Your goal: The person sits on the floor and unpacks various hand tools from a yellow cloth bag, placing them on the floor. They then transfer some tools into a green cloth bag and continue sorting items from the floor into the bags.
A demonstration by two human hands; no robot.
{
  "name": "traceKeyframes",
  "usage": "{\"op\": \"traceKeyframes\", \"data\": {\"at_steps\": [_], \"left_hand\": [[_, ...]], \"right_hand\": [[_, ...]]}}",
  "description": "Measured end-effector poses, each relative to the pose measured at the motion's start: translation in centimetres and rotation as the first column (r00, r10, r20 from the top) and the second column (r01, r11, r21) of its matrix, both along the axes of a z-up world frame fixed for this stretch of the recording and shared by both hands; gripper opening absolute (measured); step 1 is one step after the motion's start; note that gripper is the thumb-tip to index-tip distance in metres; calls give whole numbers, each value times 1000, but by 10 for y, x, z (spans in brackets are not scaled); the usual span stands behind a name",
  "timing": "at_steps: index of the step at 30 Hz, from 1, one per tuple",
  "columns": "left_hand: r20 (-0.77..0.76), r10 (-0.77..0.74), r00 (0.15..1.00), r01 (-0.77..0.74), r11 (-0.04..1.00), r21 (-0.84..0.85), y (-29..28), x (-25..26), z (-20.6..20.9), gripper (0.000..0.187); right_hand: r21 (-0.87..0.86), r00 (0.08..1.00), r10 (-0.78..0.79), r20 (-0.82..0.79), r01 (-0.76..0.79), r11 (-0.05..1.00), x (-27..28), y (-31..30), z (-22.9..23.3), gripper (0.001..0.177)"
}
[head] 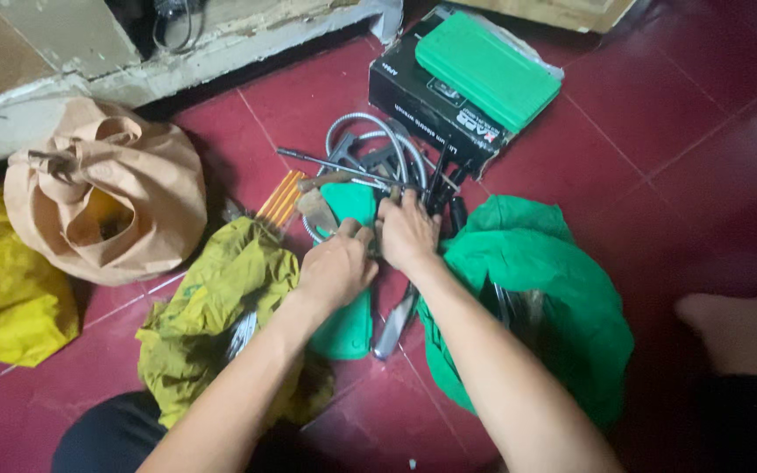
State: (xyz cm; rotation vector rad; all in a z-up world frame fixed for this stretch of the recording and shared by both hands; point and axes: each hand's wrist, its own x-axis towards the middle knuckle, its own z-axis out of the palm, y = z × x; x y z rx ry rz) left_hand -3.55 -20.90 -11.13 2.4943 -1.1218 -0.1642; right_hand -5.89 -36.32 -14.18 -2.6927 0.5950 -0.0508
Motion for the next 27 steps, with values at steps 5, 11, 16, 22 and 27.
{"op": "traceKeyframes", "data": {"at_steps": [5, 11, 16, 22, 27], "left_hand": [[8, 30, 1000, -31, 995, 95, -33, 17, -8, 29], [-102, 77, 992, -87, 992, -94, -30, 11, 6, 31], [-227, -43, 973, -34, 945, -326, -35, -29, 30, 21], [-12, -340, 941, 305, 859, -412, -57, -112, 36, 34], [-234, -121, 965, 90, 986, -138, -100, -112, 20, 84]], "right_hand": [[82, 995, -99, -32, 101, 992, 1, -10, -8, 41], [498, 972, -229, 56, 172, 850, -15, -27, 22, 45], [559, 985, -82, 149, -15, 829, -76, -47, 95, 37], [510, 965, 175, 197, -253, 822, -179, -85, 182, 29], [494, 957, 95, -276, 57, 868, -254, -116, 191, 37]]}}
